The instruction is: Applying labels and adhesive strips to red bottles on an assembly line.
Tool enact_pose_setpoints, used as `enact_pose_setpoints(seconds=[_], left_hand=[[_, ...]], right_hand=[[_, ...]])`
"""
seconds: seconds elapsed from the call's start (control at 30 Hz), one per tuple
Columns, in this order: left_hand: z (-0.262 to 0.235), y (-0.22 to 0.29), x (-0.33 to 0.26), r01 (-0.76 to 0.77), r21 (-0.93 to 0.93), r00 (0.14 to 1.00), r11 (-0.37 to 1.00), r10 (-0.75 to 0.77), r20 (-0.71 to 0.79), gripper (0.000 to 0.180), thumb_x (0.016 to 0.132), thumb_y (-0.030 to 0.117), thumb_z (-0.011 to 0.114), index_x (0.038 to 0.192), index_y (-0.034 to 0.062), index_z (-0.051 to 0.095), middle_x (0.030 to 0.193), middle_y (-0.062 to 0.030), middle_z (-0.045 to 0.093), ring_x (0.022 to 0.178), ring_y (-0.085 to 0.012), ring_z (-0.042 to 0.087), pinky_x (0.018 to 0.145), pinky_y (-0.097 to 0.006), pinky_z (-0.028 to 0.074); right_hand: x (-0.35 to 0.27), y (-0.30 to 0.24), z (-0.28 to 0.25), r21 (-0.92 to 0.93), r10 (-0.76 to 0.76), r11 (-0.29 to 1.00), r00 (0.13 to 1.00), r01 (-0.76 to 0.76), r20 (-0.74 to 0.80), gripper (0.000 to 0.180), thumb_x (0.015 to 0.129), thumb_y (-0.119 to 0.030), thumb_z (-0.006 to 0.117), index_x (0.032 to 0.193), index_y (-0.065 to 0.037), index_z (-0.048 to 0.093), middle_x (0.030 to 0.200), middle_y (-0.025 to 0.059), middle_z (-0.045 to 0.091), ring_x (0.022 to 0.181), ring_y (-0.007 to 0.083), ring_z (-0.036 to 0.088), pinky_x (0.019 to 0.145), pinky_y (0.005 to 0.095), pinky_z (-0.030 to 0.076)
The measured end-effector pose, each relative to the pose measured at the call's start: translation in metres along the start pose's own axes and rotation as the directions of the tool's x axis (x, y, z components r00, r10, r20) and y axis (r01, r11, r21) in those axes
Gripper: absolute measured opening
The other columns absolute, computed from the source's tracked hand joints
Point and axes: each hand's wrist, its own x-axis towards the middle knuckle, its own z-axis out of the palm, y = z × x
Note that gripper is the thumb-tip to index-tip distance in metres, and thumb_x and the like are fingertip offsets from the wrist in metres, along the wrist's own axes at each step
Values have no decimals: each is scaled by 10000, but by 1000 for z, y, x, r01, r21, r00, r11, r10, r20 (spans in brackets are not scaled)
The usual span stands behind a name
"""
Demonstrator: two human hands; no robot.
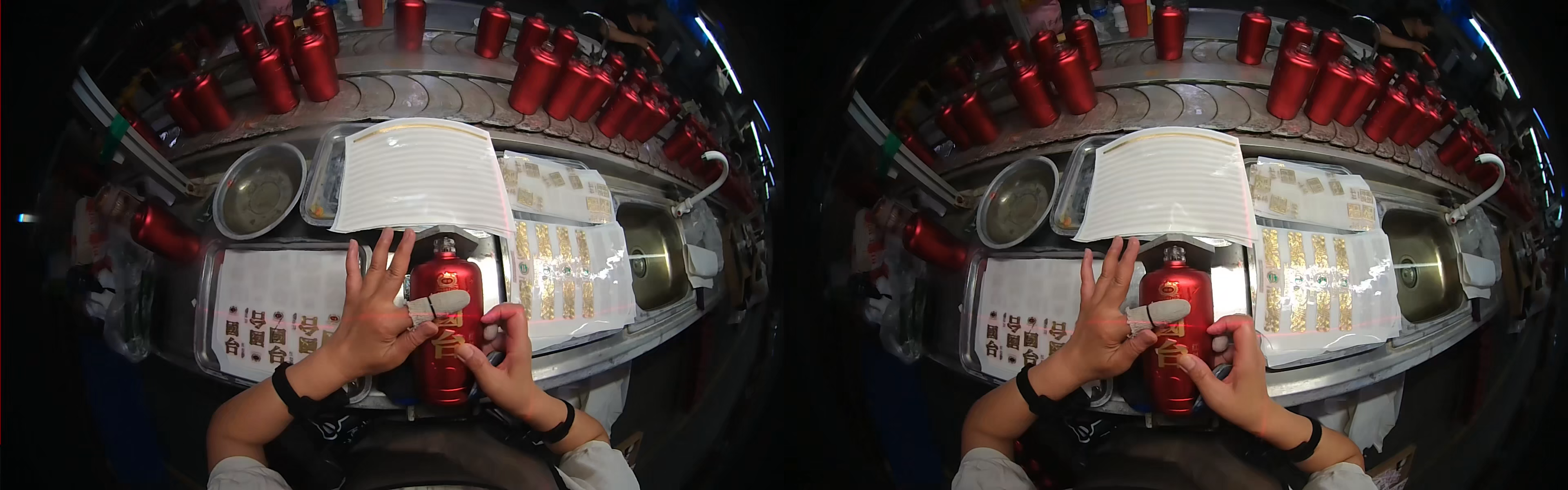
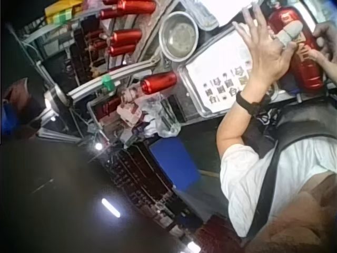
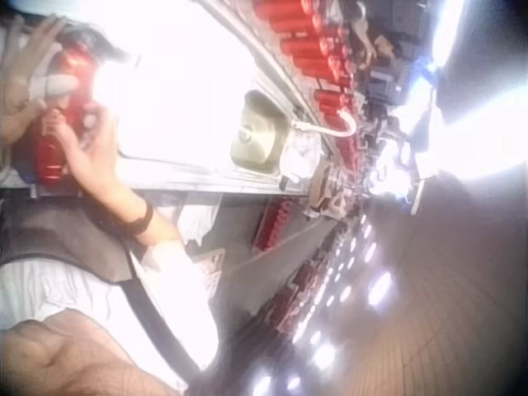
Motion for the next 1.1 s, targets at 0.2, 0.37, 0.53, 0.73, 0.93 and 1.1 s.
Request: enact_pose_setpoints(seconds=[0.2,0.37,0.53,0.73,0.93,1.1], left_hand=[[-3,3,-18,159,-57,987,986,-159,5,496,988,575,413,1212,258,721,1611,-270,132,1488,-461,102,1132,-646,-52],[1,-4,5,67,-27,998,997,-68,-8,540,992,580,398,1245,211,699,1614,-243,161,1490,-447,120,1142,-627,-40],[10,-14,18,78,-132,996,988,-84,-39,488,1028,499,387,1278,191,672,1611,-180,242,1492,-420,149,1158,-599,-23],[3,4,12,114,-85,991,990,-120,-61,432,1030,466,404,1316,258,651,1625,-178,200,1495,-423,135,1156,-605,-31],[8,40,-30,1,-15,1000,1000,-1,28,395,986,529,453,1260,360,680,1632,-204,136,1477,-511,21,1093,-701,-68],[4,58,-69,60,-140,993,988,-73,-90,390,951,440,536,1226,231,718,1611,-214,212,1483,-461,131,1119,-679,1]], right_hand=[[4,-1,3,96,5,995,1000,-7,18,514,800,-255,825,1122,-50,481,963,41,484,743,77,490,602,220,463],[1,2,1,79,28,996,999,-30,21,508,803,-264,821,1113,-55,477,923,26,469,738,65,459,593,207,434],[-1,6,3,96,32,995,999,-32,2,506,805,-274,819,1111,-61,476,915,17,466,711,56,444,605,192,416],[3,1,-4,230,97,967,993,-108,60,460,820,-235,805,1107,-61,490,866,-11,493,696,36,449,619,173,403],[30,16,-42,700,357,634,927,-329,111,172,908,-163,608,1029,-44,585,928,17,587,822,66,576,754,230,474],[49,-61,-10,-178,-538,836,840,519,-72,216,817,-59,655,1024,-64,596,896,48,589,861,197,605,772,361,510]])
